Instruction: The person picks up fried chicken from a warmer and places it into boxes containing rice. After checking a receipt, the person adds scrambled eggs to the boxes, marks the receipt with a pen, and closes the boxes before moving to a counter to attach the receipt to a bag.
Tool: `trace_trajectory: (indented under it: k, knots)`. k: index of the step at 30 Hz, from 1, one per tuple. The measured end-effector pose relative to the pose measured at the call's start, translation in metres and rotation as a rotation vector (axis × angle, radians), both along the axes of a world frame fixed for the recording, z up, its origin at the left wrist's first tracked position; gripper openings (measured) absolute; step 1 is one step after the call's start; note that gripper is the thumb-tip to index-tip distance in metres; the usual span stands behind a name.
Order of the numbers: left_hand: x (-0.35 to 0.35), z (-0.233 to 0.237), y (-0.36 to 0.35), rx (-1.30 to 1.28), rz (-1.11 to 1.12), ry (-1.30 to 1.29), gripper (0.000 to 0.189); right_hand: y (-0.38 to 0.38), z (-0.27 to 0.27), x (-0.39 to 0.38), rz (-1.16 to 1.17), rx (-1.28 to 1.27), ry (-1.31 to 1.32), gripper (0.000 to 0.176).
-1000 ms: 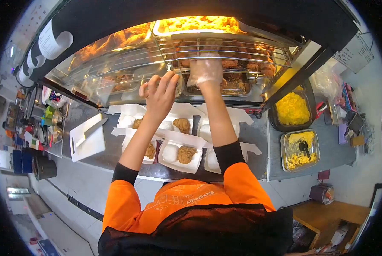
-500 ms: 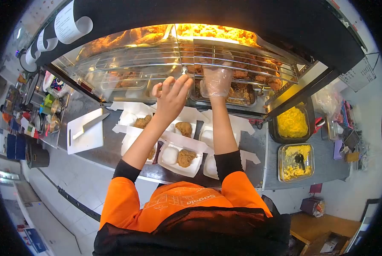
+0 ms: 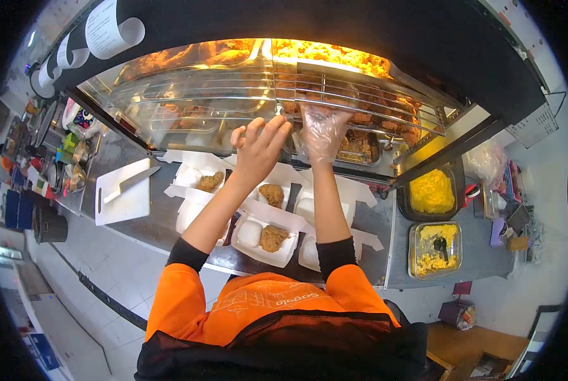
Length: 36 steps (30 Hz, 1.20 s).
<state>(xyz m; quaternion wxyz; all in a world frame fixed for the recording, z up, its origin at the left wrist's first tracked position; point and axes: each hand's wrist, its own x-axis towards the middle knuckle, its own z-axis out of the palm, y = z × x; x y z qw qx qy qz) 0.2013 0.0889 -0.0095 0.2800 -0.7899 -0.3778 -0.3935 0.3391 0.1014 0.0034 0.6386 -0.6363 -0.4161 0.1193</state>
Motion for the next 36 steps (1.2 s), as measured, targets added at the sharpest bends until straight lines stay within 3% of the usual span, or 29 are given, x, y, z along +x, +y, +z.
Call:
trace_trajectory:
  k: [2, 4, 5, 6, 8, 10, 12, 13, 14, 16, 18, 20, 21, 23, 25, 27, 29, 31, 33, 34, 36]
  knots:
    - [0.001, 0.003, -0.002, 0.012, 0.001, -0.006, 0.031, 0.0, -0.014, -0.012, -0.128, 0.026, -0.062, 0.079]
    - [0.001, 0.003, -0.002, 0.021, 0.0, -0.011, 0.03, 0.002, -0.029, -0.019, 0.136, 0.523, 0.478, 0.083]
    - [0.0, 0.002, -0.002, 0.002, -0.001, -0.008, 0.031, -0.004, -0.032, -0.017, -0.035, 0.511, 0.132, 0.087]
    - [-0.001, 0.001, -0.002, -0.016, -0.002, -0.005, 0.031, -0.013, -0.035, -0.019, -0.036, 0.509, 0.134, 0.087]
    - [-0.002, 0.002, -0.001, 0.002, 0.008, 0.007, 0.031, -0.03, -0.042, -0.021, 0.257, 0.529, 0.397, 0.09]
    - [-0.002, 0.002, -0.002, 0.009, 0.015, 0.011, 0.03, -0.044, -0.047, -0.002, 0.256, 0.531, 0.334, 0.081]
    - [-0.003, 0.0, -0.001, -0.006, -0.003, 0.009, 0.031, -0.068, -0.036, 0.033, 0.585, 0.126, 0.653, 0.066]
    - [-0.002, 0.001, -0.002, 0.0, 0.013, 0.005, 0.031, -0.072, -0.037, 0.053, 0.603, 0.003, 0.497, 0.054]
    - [-0.001, 0.002, -0.002, 0.014, 0.005, -0.006, 0.031, -0.077, -0.039, 0.077, 0.594, -0.011, 0.496, 0.054]
    - [-0.002, 0.004, -0.005, -0.014, -0.007, -0.027, 0.032, -0.085, -0.041, 0.11, 0.906, -0.645, 0.183, 0.051]
    - [-0.002, 0.005, -0.008, -0.046, -0.061, -0.094, 0.031, -0.079, -0.046, 0.114, 0.926, -1.123, -0.564, 0.043]
    - [-0.004, 0.011, -0.013, -0.07, -0.109, -0.156, 0.031, -0.076, -0.088, 0.115, 0.899, -1.421, -0.428, 0.048]
    - [-0.007, 0.017, -0.018, -0.101, -0.11, -0.175, 0.026, -0.075, -0.118, 0.116, 0.899, -1.417, -0.43, 0.048]
    - [-0.014, 0.024, -0.024, -0.131, -0.11, -0.191, 0.021, -0.075, -0.172, 0.121, 0.928, -1.407, -0.799, 0.05]
    - [-0.029, 0.025, -0.028, -0.148, -0.071, -0.214, 0.022, -0.074, -0.193, 0.129, 1.001, -1.432, -0.746, 0.048]
    - [-0.048, 0.025, -0.036, -0.171, -0.022, -0.211, 0.024, -0.076, -0.194, 0.138, 1.071, -1.47, -0.686, 0.047]
    - [-0.069, 0.022, -0.045, -0.185, 0.033, -0.217, 0.025, -0.069, -0.16, 0.145, 0.995, -1.496, -0.937, 0.043]
    - [-0.09, 0.022, -0.052, -0.255, 0.158, -0.276, 0.027, -0.077, -0.073, 0.131, 1.166, -0.98, -1.118, 0.034]
    - [-0.105, 0.022, -0.053, -0.296, 0.221, -0.339, 0.027, -0.078, -0.035, 0.112, 1.007, -0.615, -0.878, 0.026]
    - [-0.114, 0.021, -0.053, -0.348, 0.263, -0.399, 0.027, -0.082, 0.008, 0.072, 0.807, -0.545, -0.559, 0.02]
    - [-0.117, 0.022, -0.053, -0.405, 0.209, -0.546, 0.028, -0.083, 0.062, 0.01, 0.613, -0.235, -0.435, 0.019]
